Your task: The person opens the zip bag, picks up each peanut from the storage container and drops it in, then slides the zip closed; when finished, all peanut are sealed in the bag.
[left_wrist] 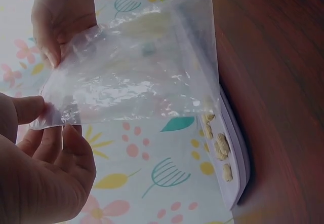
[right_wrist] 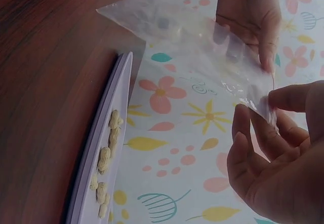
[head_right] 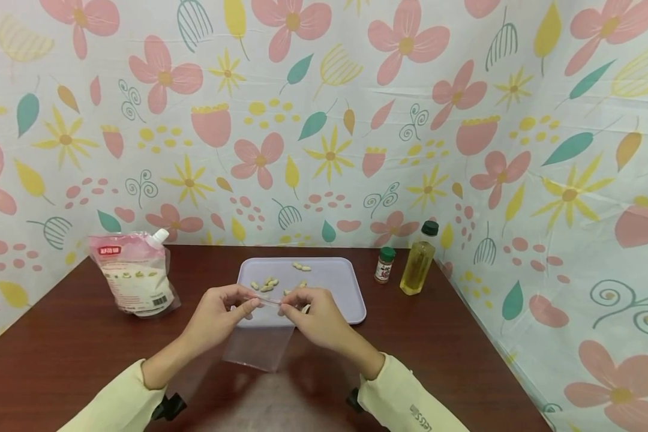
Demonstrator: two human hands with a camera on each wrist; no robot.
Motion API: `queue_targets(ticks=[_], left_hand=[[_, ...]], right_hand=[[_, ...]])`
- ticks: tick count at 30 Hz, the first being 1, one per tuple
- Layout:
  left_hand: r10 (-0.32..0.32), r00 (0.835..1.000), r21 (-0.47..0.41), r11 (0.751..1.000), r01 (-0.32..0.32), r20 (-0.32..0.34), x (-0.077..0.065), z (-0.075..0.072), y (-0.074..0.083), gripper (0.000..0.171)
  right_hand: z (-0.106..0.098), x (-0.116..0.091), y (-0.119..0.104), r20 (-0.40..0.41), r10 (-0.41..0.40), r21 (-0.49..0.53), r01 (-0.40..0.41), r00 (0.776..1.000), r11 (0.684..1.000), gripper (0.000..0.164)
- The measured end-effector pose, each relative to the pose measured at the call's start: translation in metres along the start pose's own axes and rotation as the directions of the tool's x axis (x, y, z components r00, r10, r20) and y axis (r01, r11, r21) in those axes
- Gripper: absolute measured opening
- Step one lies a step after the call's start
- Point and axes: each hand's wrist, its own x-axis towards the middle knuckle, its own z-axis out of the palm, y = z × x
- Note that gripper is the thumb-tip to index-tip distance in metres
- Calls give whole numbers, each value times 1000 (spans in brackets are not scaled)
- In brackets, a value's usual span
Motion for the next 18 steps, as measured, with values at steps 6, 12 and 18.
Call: queue_targets(ticks=[6,12,18], left_hand=[[6,1000,10,1000,-5,-23,1,0,-3,5],[13,999,12,1000,-13,-48,1,-1,-4,20],[141,988,52,989,-138,-62,0,0,-6,26]], right_hand=[[6,2,24,-9,-9,-18,8,1000,1000,7],[9,1,34,-35,-31,-30,30,999,999,6],[10,1,33,-67,-70,-42,67,995,997,9]])
